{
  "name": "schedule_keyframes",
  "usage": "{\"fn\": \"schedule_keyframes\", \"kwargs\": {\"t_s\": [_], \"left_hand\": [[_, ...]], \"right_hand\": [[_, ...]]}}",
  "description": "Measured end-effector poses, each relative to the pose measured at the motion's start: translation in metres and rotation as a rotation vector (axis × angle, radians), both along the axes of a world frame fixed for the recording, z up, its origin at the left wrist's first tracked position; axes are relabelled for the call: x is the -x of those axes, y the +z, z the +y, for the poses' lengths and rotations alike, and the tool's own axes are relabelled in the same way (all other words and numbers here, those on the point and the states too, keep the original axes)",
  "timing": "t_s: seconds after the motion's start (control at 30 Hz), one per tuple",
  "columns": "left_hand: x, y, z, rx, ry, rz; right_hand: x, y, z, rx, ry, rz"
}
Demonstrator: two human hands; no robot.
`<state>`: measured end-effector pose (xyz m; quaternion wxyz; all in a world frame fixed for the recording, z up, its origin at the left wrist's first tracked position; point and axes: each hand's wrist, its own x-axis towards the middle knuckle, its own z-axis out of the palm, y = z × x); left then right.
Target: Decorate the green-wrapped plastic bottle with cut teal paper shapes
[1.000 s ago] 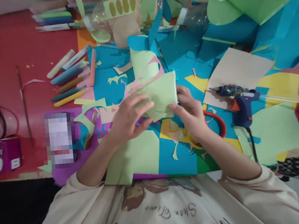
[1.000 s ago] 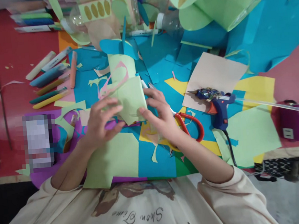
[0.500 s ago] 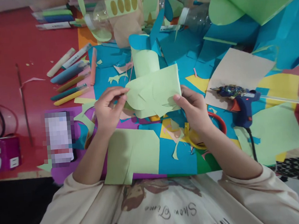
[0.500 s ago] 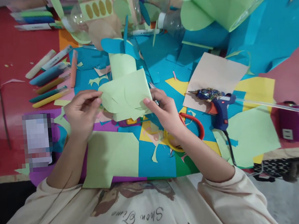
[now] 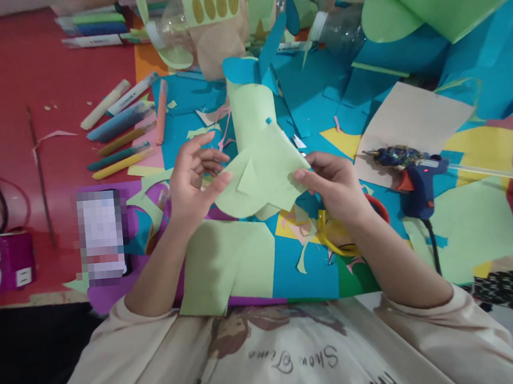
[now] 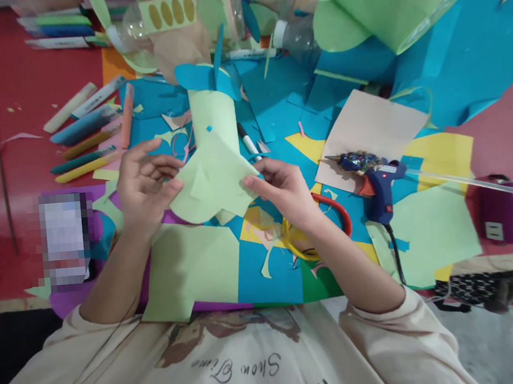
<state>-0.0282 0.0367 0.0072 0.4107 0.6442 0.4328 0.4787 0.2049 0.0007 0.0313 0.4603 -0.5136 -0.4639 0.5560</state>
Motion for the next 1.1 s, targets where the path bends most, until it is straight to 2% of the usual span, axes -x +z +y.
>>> {"fn": "schedule_keyframes", "kwargs": {"t_s": [0.1, 0.37, 0.47, 0.57, 0.7, 0.8, 0.93, 1.03, 1.1], "left_hand": [[-0.001, 0.005, -0.001, 0.137, -0.072, -0.013], [0.006, 0.006, 0.006, 0.286, 0.008, -0.154], [0.013, 0.002, 0.010, 0.249, 0.051, -0.164], [0.017, -0.005, 0.015, 0.136, 0.113, -0.163], [0.018, -0.009, 0.019, 0.019, 0.205, -0.230], [0.018, -0.010, 0.018, 0.013, 0.248, -0.195], [0.021, -0.014, 0.018, 0.043, 0.236, -0.179], [0.021, -0.012, 0.015, 0.095, 0.186, -0.219], [0.019, -0.005, 0.010, 0.136, 0.114, -0.218]], "right_hand": [[0.001, 0.002, 0.000, -0.010, 0.053, 0.013], [-0.009, -0.003, 0.000, 0.003, -0.033, -0.084], [-0.015, -0.003, 0.000, -0.010, -0.104, -0.112], [-0.021, -0.004, 0.002, -0.015, -0.240, -0.095], [-0.030, -0.008, 0.008, -0.190, -0.436, -0.006], [-0.034, -0.008, 0.012, -0.247, -0.385, -0.034], [-0.033, -0.003, 0.009, -0.195, -0.322, -0.274], [-0.028, 0.001, 0.002, -0.246, -0.321, -0.443], [-0.022, 0.002, -0.004, -0.322, -0.302, -0.520]]}}
